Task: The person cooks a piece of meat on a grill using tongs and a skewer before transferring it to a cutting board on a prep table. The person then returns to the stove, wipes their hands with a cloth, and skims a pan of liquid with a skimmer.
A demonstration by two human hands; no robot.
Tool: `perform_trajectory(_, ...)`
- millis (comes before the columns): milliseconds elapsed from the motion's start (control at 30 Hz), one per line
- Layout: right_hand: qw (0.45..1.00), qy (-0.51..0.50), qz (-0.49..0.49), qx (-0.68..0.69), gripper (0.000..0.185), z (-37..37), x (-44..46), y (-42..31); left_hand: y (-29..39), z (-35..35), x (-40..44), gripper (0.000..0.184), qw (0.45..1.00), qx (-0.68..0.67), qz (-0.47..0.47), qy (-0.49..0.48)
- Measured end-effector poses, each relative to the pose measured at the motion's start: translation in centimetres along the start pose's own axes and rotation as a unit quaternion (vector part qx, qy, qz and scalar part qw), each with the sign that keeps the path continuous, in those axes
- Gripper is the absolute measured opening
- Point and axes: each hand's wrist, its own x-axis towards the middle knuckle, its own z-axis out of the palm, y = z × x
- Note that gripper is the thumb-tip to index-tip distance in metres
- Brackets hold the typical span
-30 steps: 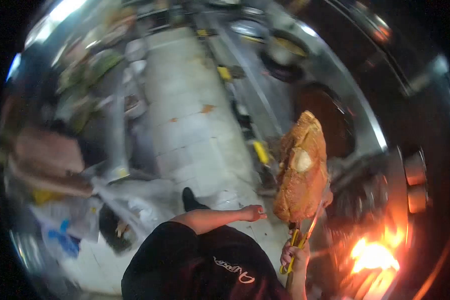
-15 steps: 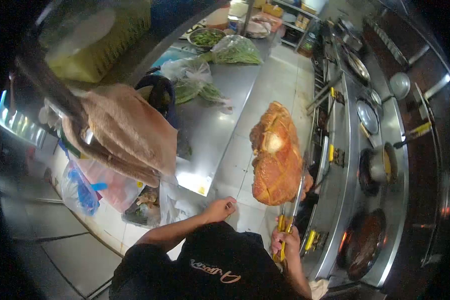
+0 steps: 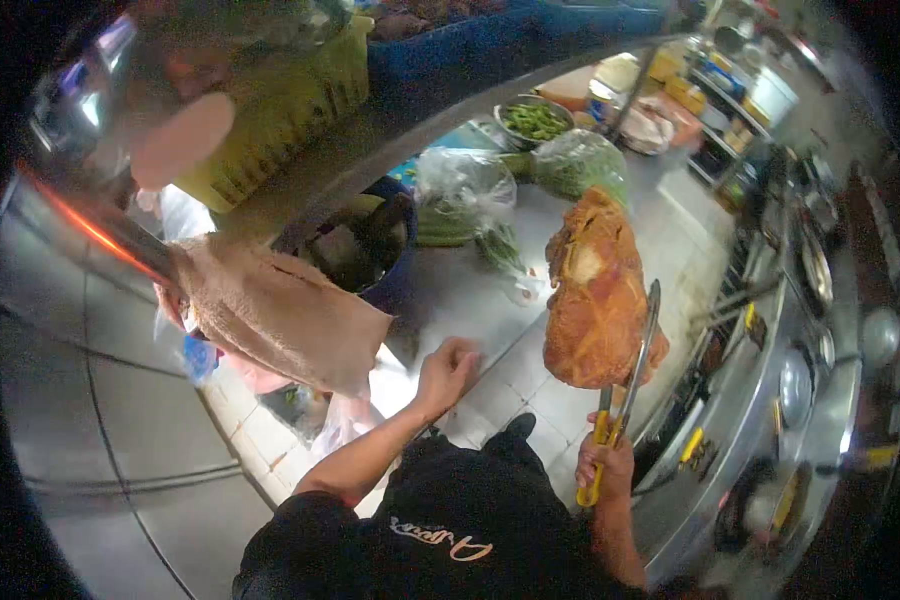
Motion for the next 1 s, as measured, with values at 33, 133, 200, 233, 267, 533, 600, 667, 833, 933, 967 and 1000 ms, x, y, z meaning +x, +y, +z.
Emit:
perform_trajectory(33,0.999,0.028,0.026,-0.027,0.049,0.1,0.7,-2.0,-0.2,0.8,0.9,0.021,0.997,0.028,0.057,0.043)
perform_trajectory(133,0.993,0.005,0.037,-0.11,0.05,-1.7,3.4,-5.8,-2.1,3.0,2.2,0.023,0.997,0.08,0.015,0.002)
perform_trajectory(200,0.99,-0.024,0.048,-0.132,0.05,-2.8,5.1,-8.0,-0.4,3.3,3.5,0.028,0.996,0.073,-0.046,0.01)
perform_trajectory(233,0.987,-0.038,0.057,-0.142,0.05,-3.4,5.9,-8.7,1.9,3.2,3.8,0.029,0.993,0.019,-0.091,0.067)
perform_trajectory(267,0.986,-0.044,0.067,-0.145,0.051,-3.9,6.6,-9.2,4.2,2.9,4.3,0.03,0.982,-0.037,-0.136,0.121)
perform_trajectory(533,0.981,-0.133,0.093,-0.108,0.052,-6.0,13.6,-11.9,0.7,3.6,11.3,0.061,0.964,0.026,-0.137,0.225)
perform_trajectory(600,0.981,-0.138,0.094,-0.102,0.053,-6.0,15.1,-12.2,-2.6,4.2,14.2,0.068,0.951,0.096,-0.075,0.284)
perform_trajectory(667,0.981,-0.129,0.095,-0.11,0.053,-6.1,16.4,-13.0,-4.5,4.6,18.0,0.075,0.922,0.169,-0.025,0.348)
perform_trajectory(833,0.984,-0.054,0.09,-0.147,0.05,-5.7,18.9,-14.8,-5.6,3.7,27.0,0.079,0.889,0.245,-0.078,0.379)
perform_trajectory(933,0.979,-0.027,0.09,-0.179,0.051,-5.4,20.4,-15.5,-4.1,4.9,28.6,0.073,0.9,0.266,-0.141,0.315)
perform_trajectory(967,0.976,-0.018,0.093,-0.195,0.053,-5.2,20.7,-15.6,-3.2,5.2,28.8,0.07,0.91,0.247,-0.161,0.292)
perform_trajectory(1000,0.98,-0.022,0.095,-0.175,0.052,-5.5,21.1,-15.6,-3.7,6.0,29.0,0.069,0.896,0.294,-0.154,0.294)
